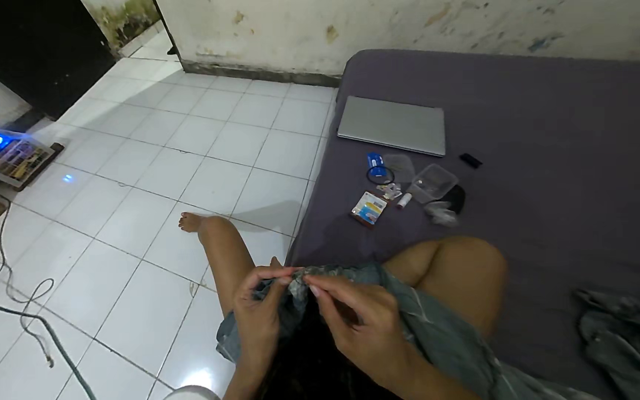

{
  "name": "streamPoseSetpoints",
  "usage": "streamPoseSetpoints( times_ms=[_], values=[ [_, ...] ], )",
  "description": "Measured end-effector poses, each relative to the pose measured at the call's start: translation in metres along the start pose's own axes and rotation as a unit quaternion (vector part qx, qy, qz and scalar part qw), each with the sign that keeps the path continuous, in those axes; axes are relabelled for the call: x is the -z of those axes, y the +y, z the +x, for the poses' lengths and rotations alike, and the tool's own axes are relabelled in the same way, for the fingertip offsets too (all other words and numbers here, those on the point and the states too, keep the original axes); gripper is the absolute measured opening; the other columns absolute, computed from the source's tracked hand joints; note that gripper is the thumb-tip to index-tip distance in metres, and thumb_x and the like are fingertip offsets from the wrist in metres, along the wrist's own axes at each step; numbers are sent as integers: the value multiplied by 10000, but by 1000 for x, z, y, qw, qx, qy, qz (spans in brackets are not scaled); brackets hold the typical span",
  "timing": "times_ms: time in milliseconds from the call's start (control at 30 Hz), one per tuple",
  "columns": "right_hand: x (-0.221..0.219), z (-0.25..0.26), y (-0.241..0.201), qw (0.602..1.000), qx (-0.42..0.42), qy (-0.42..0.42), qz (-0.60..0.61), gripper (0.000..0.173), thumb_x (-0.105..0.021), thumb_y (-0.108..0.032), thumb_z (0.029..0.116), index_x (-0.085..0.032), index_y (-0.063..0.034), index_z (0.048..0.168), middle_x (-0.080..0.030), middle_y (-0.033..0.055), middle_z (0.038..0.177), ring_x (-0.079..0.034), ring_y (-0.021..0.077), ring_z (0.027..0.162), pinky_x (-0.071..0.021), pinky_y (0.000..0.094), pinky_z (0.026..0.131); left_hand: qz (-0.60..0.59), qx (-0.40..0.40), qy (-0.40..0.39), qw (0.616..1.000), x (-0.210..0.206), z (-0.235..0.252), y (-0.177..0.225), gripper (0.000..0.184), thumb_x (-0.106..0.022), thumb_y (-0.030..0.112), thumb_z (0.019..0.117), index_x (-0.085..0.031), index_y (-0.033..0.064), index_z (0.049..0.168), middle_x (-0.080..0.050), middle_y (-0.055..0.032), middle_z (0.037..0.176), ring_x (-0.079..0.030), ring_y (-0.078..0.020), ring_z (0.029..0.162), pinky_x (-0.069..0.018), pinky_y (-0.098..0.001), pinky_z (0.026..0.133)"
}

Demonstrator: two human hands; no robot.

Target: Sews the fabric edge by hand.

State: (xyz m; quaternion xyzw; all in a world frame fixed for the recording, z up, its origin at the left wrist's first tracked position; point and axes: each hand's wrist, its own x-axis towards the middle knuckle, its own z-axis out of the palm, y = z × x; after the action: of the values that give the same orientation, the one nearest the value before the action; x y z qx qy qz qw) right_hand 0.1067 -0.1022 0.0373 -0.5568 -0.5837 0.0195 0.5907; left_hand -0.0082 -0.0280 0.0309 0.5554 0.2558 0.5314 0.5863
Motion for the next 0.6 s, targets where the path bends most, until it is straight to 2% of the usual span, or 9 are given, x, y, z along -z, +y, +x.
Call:
streamPoseSetpoints(
  times_ms=[433,600],
  values=[
    [-1,0,-2,999,15,9,-28,160,-604,-28,924,-725,65,973,-654,75,680,-526,-3,563,-438,67,583,-12,-20,-10,1000,0,0,-2,121,-687,181,950,-795,234,950,-781,124,946,-719,31,913,-579,-160,843],
    [-3,-1,-1,1000,11,14,-23,157,-601,-42,942,-720,55,976,-642,69,670,-529,-3,559,-442,71,575,-13,-18,-8,1000,1,-1,-3,122,-690,180,950,-798,236,949,-779,129,946,-717,35,909,-577,-156,838]
  ],
)
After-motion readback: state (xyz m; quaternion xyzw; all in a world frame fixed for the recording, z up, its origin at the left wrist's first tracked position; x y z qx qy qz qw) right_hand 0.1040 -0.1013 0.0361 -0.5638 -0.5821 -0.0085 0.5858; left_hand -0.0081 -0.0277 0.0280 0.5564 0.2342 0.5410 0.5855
